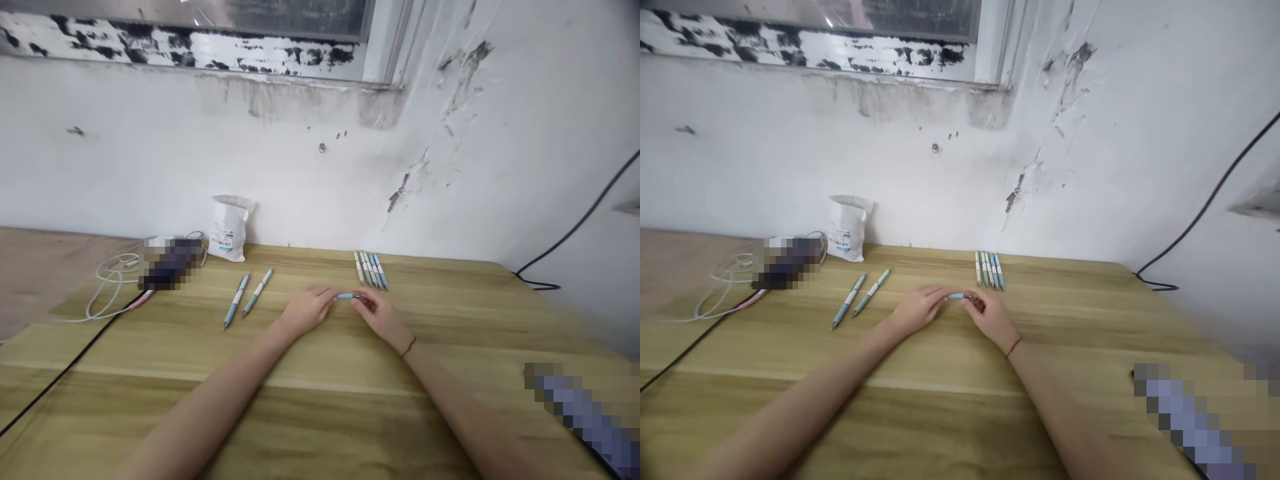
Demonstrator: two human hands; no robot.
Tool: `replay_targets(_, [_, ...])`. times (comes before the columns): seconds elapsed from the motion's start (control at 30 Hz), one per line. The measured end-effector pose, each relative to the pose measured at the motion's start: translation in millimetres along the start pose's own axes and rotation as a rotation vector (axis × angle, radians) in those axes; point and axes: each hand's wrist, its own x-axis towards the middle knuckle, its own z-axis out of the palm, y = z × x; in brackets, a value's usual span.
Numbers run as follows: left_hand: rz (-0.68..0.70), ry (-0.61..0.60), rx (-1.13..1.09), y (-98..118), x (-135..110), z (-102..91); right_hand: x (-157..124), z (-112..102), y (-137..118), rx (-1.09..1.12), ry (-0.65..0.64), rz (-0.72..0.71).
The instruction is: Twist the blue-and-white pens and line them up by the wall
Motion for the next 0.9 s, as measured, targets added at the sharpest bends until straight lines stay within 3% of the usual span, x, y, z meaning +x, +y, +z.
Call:
replay_targets(0.1, [0.009, 0.016, 0.007, 0.2, 0.1, 0.6, 0.1, 2.0, 2.1, 0.05, 0.029, -0.03])
replay_targets(0.3, [0.036, 0.04, 0.022, -2.3, 0.1, 2.4, 1.0, -2.2, -0.2, -0.056, -0.016, -0.037])
replay_targets(0.6, [0.009, 0.068, -0.005, -3.4, 0.0, 3.9, -0.2, -0.1, 0.9, -0.023, 0.061, -0.058])
replay_targets(0.77, [0.026, 0.069, -0.01, -3.6, 0.8, 4.0, -0.1, -3.0, -5.1, -0.137, 0.009, -0.063])
replay_targets(0.9, [0.03, 0.068, -0.007, -3.7, 1.6, 2.5, 0.1, -1.0, -5.7, -0.059, 0.024, -0.042])
